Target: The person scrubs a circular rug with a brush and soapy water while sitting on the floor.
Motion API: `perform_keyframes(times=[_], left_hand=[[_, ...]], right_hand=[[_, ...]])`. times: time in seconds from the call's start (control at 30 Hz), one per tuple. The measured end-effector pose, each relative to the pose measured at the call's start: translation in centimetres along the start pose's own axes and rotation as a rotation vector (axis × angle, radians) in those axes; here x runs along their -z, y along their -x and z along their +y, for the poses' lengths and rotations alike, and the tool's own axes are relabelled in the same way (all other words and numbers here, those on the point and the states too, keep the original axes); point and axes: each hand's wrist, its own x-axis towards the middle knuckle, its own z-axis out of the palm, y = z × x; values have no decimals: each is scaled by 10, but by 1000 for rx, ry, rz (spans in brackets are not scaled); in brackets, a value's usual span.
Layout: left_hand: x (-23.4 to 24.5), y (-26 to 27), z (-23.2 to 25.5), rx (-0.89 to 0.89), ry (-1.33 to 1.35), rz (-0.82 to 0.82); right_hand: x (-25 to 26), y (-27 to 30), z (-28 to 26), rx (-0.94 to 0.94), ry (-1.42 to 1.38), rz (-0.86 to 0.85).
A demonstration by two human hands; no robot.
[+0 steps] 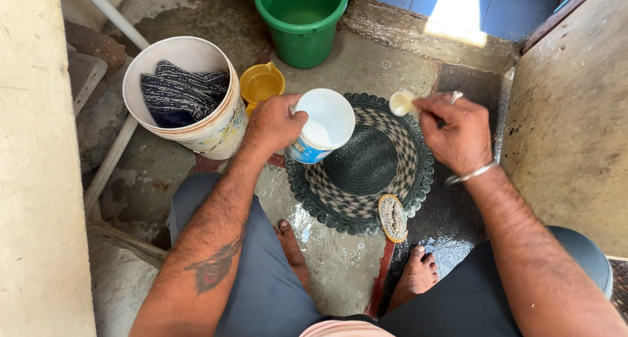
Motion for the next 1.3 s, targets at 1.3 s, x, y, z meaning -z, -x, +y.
perform_keyframes(times=[1.3], left_hand=[[-7,15,-5,36,-4,43]], right_hand=[[1,31,-39,-424,-451,-111]])
